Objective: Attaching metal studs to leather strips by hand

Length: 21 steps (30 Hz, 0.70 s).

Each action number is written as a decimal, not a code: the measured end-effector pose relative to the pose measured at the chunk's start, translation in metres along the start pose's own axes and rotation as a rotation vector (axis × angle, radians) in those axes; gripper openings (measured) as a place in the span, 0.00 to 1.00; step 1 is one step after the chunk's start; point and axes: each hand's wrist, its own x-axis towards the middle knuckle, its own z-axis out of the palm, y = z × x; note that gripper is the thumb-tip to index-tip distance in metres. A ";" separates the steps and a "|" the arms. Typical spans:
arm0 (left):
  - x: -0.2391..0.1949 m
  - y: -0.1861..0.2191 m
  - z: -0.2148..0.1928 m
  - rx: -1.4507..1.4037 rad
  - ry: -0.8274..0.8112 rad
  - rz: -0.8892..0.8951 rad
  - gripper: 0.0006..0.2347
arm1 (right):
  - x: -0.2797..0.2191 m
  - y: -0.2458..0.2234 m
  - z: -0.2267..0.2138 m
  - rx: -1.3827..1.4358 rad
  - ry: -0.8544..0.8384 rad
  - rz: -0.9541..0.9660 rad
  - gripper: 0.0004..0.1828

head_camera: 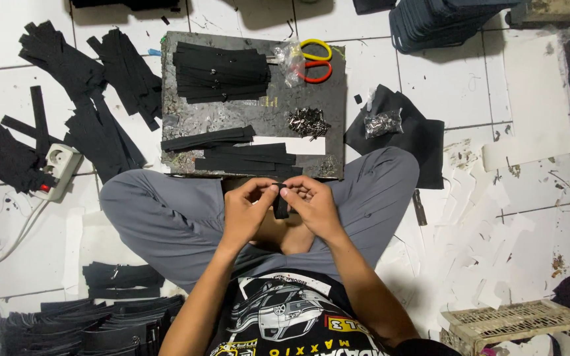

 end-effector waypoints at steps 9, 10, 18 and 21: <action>0.000 -0.004 0.003 0.082 0.005 -0.011 0.04 | -0.003 0.004 0.002 0.015 0.040 0.024 0.09; 0.001 -0.004 0.002 0.082 0.005 -0.014 0.04 | -0.003 0.006 0.001 0.015 0.040 0.026 0.09; 0.000 -0.017 -0.003 0.156 -0.056 -0.171 0.04 | -0.008 0.017 -0.001 0.065 0.052 0.008 0.11; -0.002 -0.017 -0.002 0.162 -0.042 -0.198 0.04 | -0.008 0.021 -0.001 0.111 0.043 0.010 0.12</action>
